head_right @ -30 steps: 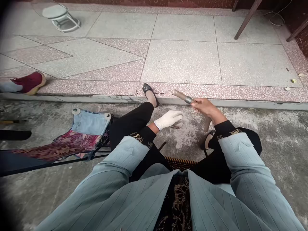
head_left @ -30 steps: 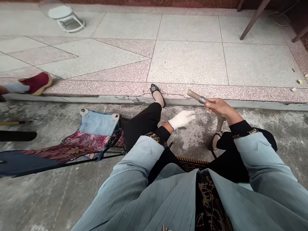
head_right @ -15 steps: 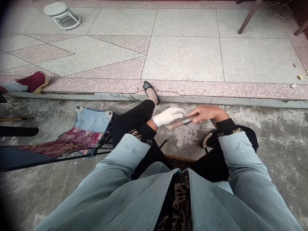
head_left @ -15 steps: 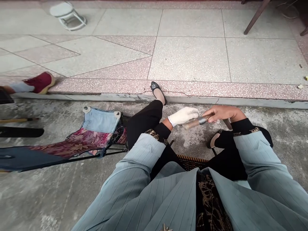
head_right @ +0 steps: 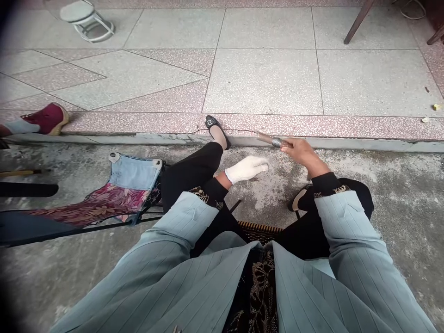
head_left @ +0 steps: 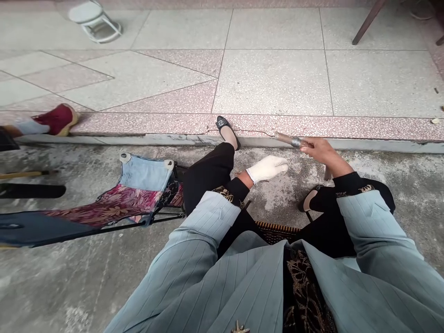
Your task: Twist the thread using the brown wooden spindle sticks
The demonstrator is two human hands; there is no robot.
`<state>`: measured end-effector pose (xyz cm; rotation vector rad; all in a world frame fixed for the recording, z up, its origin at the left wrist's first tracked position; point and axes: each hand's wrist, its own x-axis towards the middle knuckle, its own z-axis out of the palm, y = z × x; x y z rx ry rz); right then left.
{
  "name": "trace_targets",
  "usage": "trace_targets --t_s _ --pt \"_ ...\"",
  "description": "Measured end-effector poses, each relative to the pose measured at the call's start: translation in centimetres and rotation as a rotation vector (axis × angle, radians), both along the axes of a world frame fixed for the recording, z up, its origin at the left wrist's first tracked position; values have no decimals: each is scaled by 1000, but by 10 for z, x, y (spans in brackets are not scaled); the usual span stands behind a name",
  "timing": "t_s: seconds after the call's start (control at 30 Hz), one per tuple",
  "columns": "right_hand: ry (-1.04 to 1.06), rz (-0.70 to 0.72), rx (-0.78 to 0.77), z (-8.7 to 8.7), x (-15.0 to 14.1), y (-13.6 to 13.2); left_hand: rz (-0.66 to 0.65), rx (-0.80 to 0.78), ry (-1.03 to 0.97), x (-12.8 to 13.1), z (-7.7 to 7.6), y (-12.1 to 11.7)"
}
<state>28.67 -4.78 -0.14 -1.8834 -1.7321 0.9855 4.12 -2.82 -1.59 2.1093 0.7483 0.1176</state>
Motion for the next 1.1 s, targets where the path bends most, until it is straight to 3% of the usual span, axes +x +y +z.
trace_targets --t_s 0.1,0.2,0.33,0.4,0.5,0.63,0.7,0.8,0.93,1.1 --pt "-303 138 -90 1 -9 2 -18 46 29 -2 -2 -1" --pt "-377 324 -179 2 -18 2 15 -9 12 -6 3 -1" --pt "-143 678 -394 8 -19 0 -2 -51 -31 -13 8 4" --pt "65 750 -477 15 -13 -2 31 -73 -63 -14 5 8" --pt "373 612 -439 25 -2 -5 147 -191 -140 -14 -2 12" --pt "690 191 -226 29 5 -6 205 -323 -192 -9 -6 8" --pt "735 4 -162 22 4 -3 148 -348 -183 -6 -6 4" --pt "646 -167 -143 7 3 4 49 -255 -143 -2 -5 1" --pt "414 -136 -116 -10 5 10 7 -126 -94 0 -4 1" --pt "-51 -1 -71 -10 0 10 -29 -52 -37 3 -5 0"
